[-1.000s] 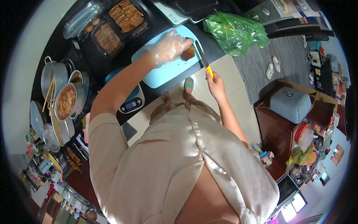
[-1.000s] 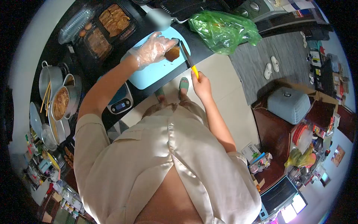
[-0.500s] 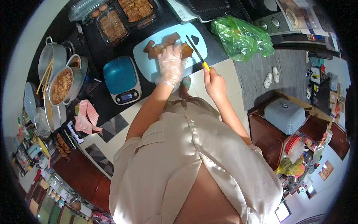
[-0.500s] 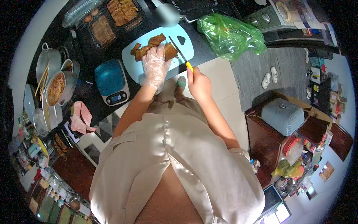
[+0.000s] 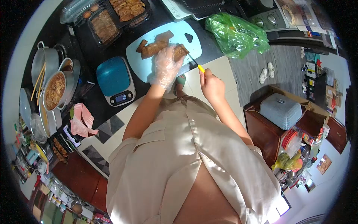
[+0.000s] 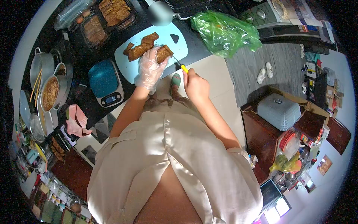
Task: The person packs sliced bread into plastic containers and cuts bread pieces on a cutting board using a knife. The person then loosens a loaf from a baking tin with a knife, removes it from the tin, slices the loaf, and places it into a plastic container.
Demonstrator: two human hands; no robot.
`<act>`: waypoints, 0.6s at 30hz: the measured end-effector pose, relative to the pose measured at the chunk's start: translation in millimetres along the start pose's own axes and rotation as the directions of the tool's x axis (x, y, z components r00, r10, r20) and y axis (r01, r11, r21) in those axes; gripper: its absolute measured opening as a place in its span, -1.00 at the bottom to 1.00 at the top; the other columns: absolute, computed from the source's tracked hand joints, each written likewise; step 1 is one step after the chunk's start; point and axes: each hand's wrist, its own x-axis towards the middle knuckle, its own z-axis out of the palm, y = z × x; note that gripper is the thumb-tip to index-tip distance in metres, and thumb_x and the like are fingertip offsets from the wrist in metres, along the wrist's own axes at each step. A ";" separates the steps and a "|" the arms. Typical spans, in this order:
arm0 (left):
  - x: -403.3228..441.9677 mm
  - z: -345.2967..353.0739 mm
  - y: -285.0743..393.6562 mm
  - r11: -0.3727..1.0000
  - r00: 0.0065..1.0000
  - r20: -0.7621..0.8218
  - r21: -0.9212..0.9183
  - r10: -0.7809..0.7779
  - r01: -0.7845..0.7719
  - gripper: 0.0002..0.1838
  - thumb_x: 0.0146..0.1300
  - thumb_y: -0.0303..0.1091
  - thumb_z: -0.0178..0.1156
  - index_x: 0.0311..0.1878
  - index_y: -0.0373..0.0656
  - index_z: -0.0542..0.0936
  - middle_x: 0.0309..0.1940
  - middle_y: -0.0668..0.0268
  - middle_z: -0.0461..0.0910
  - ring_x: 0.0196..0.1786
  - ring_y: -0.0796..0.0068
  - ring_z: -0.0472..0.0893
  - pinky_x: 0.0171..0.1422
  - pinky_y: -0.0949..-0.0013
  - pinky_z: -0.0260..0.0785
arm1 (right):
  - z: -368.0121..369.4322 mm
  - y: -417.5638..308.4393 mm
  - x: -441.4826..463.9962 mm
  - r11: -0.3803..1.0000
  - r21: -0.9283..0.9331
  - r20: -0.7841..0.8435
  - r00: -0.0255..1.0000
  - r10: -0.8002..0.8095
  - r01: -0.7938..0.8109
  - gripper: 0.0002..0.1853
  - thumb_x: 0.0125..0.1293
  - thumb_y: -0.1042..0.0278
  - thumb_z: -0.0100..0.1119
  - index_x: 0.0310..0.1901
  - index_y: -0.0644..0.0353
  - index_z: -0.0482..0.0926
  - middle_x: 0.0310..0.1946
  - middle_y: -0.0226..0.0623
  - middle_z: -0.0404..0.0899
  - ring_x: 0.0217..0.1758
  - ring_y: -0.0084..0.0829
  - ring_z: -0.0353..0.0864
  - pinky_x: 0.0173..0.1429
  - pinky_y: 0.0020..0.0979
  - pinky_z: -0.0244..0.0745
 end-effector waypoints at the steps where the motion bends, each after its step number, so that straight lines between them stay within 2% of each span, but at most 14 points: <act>1: 0.0 -0.3 -0.2 1.000 1.000 -0.008 -0.013 0.017 -0.017 -0.49 0.07 -0.23 0.44 0.05 -0.22 0.51 -0.18 0.01 0.59 -0.13 -0.08 0.58 -0.02 -0.01 0.41 | 0.8 0.0 -0.1 1.000 -0.013 -0.002 1.000 0.003 -0.003 -0.67 0.47 0.09 0.02 -0.35 0.17 0.44 -0.66 -0.11 0.56 -0.62 -0.01 0.59 -0.51 -0.05 0.48; 4: 1.4 0.9 -0.6 0.999 1.000 -0.003 -0.028 0.027 -0.027 -0.49 0.07 -0.24 0.43 0.06 -0.20 0.51 -0.18 0.02 0.60 -0.12 -0.09 0.58 -0.02 -0.01 0.41 | -2.5 -3.4 1.1 1.000 -0.015 0.034 0.999 -0.001 0.002 -0.67 0.46 0.09 0.04 -0.35 0.18 0.45 -0.65 -0.10 0.57 -0.62 -0.01 0.59 -0.52 -0.05 0.48; 7: 0.4 4.1 -4.1 0.997 0.998 -0.003 -0.040 0.061 -0.061 -0.49 0.05 -0.25 0.43 0.06 -0.18 0.51 -0.19 0.04 0.60 -0.12 -0.09 0.58 -0.01 -0.02 0.41 | 8.2 -9.6 19.4 0.999 -0.018 -0.007 0.999 -0.041 0.041 -0.68 0.45 0.10 0.05 -0.34 0.19 0.46 -0.64 -0.07 0.59 -0.61 0.00 0.60 -0.51 -0.04 0.49; 10: 0.4 6.5 -4.8 0.999 0.999 -0.022 -0.041 0.028 -0.029 -0.50 0.04 -0.26 0.43 0.05 -0.17 0.52 -0.18 0.05 0.60 -0.10 -0.08 0.57 0.00 0.00 0.41 | 14.4 -23.4 36.6 0.997 -0.071 0.021 1.000 -0.010 0.011 -0.68 0.44 0.10 0.07 -0.34 0.20 0.46 -0.63 -0.05 0.59 -0.60 0.01 0.61 -0.51 -0.04 0.50; 12: 4.2 4.7 -5.9 0.998 0.999 -0.017 -0.038 0.039 -0.039 -0.51 0.03 -0.27 0.42 0.04 -0.18 0.52 -0.17 0.06 0.59 -0.08 -0.06 0.57 0.01 0.01 0.41 | 11.7 -15.6 23.0 0.999 -0.032 0.003 1.000 -0.021 0.021 -0.67 0.44 0.09 0.06 -0.33 0.21 0.47 -0.63 -0.03 0.59 -0.58 0.03 0.62 -0.49 -0.02 0.51; 14: 2.0 5.8 -5.2 0.999 1.000 0.006 -0.039 0.029 -0.029 -0.52 0.03 -0.28 0.42 0.02 -0.18 0.53 -0.16 0.06 0.59 -0.07 -0.05 0.57 0.02 0.02 0.41 | 4.6 -11.4 8.6 0.996 -0.031 0.116 0.990 0.083 -0.080 -0.66 0.45 0.07 0.04 -0.32 0.22 0.48 -0.63 0.00 0.59 -0.56 0.04 0.63 -0.46 0.01 0.52; 16: -0.1 9.2 -6.7 0.998 1.000 0.003 -0.057 0.016 -0.015 -0.52 0.02 -0.28 0.42 0.02 -0.18 0.53 -0.13 0.07 0.58 -0.04 -0.03 0.56 0.05 0.02 0.41 | 11.0 -19.3 10.4 0.996 -0.026 0.112 0.990 0.087 -0.084 -0.65 0.45 0.07 0.04 -0.31 0.22 0.47 -0.64 0.01 0.58 -0.55 0.05 0.63 -0.44 0.03 0.52; 18: 1.3 12.3 -8.2 0.998 1.000 -0.009 -0.057 0.025 -0.026 -0.51 0.01 -0.28 0.42 0.03 -0.18 0.53 -0.12 0.08 0.58 -0.04 -0.04 0.56 0.06 0.02 0.41 | 30.7 -22.6 31.5 0.998 -0.031 0.032 0.998 0.050 -0.049 -0.66 0.44 0.09 0.05 -0.32 0.22 0.46 -0.66 0.00 0.57 -0.56 0.05 0.63 -0.44 0.03 0.52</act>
